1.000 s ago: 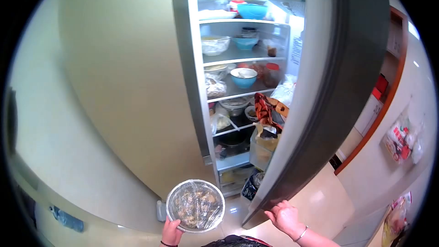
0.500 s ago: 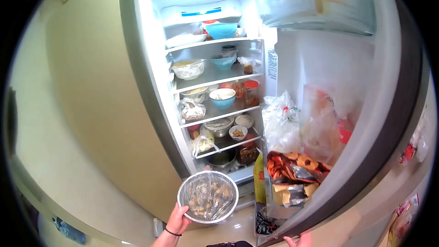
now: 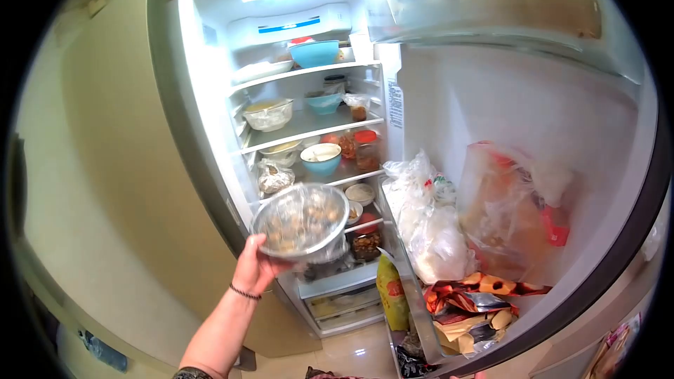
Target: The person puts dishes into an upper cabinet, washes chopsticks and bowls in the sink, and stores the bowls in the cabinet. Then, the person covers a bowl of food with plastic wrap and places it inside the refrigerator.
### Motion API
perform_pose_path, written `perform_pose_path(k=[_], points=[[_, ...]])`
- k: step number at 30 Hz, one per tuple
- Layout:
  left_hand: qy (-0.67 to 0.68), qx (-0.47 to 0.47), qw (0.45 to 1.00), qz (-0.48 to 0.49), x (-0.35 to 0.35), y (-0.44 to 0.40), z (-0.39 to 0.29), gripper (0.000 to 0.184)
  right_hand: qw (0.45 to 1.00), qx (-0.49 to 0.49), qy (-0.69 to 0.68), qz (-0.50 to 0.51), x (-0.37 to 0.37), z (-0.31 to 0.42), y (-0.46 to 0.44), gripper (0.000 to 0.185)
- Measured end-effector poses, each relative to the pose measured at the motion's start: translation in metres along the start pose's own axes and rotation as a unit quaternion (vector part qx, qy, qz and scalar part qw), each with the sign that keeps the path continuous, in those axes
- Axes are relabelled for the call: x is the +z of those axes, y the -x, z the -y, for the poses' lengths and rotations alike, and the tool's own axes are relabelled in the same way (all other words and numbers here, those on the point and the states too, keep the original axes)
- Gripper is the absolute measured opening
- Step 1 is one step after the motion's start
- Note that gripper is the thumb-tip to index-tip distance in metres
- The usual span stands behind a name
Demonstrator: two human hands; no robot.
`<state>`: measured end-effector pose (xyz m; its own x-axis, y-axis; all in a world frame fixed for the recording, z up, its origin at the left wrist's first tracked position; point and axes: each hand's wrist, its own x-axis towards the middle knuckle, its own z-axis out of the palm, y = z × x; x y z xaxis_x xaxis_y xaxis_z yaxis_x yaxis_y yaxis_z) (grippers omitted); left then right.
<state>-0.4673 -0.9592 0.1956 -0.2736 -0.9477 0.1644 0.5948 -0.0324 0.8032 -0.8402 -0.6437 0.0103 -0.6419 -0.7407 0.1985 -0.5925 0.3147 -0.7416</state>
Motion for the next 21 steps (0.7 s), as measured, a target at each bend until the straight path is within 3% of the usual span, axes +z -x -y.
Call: perform_pose_path(k=[3, 5, 6, 9, 13, 19, 21], points=[[-0.042, 0.039, 0.998, 0.0, 0.017, -0.046, -0.029, 0.048, 0.999, 0.033, -0.008, -0.014, 0.01, -0.018, 0.004, 0.057], [-0.024, 0.054, 0.998, 0.016, 0.02, -0.083, -0.043, 0.047, 0.997, -0.013, 0.003, -0.082, 0.019, -0.028, 0.001, 0.055], [-0.027, 0.051, 0.998, 0.01, 0.02, -0.1, -0.051, 0.046, 0.997, 0.044, -0.013, -0.065, 0.021, -0.029, 0.001, 0.054], [-0.017, 0.07, 0.997, -0.005, 0.028, -0.149, -0.07, 0.044, 0.993, 0.055, -0.009, -0.102, 0.017, 0.004, 0.004, 0.054], [-0.028, 0.031, 0.999, -0.004, 0.039, -0.221, -0.091, 0.041, 0.991, 0.081, -0.053, -0.096, 0.016, 0.033, 0.003, 0.052], [-0.027, 0.017, 0.999, -0.044, 0.053, -0.3, -0.089, 0.036, 0.987, 0.05, -0.065, -0.138, 0.029, 0.02, 0.005, 0.048], [-0.056, 0.019, 0.996, -0.066, 0.054, -0.319, -0.085, 0.035, 0.984, 0.12, -0.066, -0.113, 0.029, 0.02, 0.006, 0.048]])
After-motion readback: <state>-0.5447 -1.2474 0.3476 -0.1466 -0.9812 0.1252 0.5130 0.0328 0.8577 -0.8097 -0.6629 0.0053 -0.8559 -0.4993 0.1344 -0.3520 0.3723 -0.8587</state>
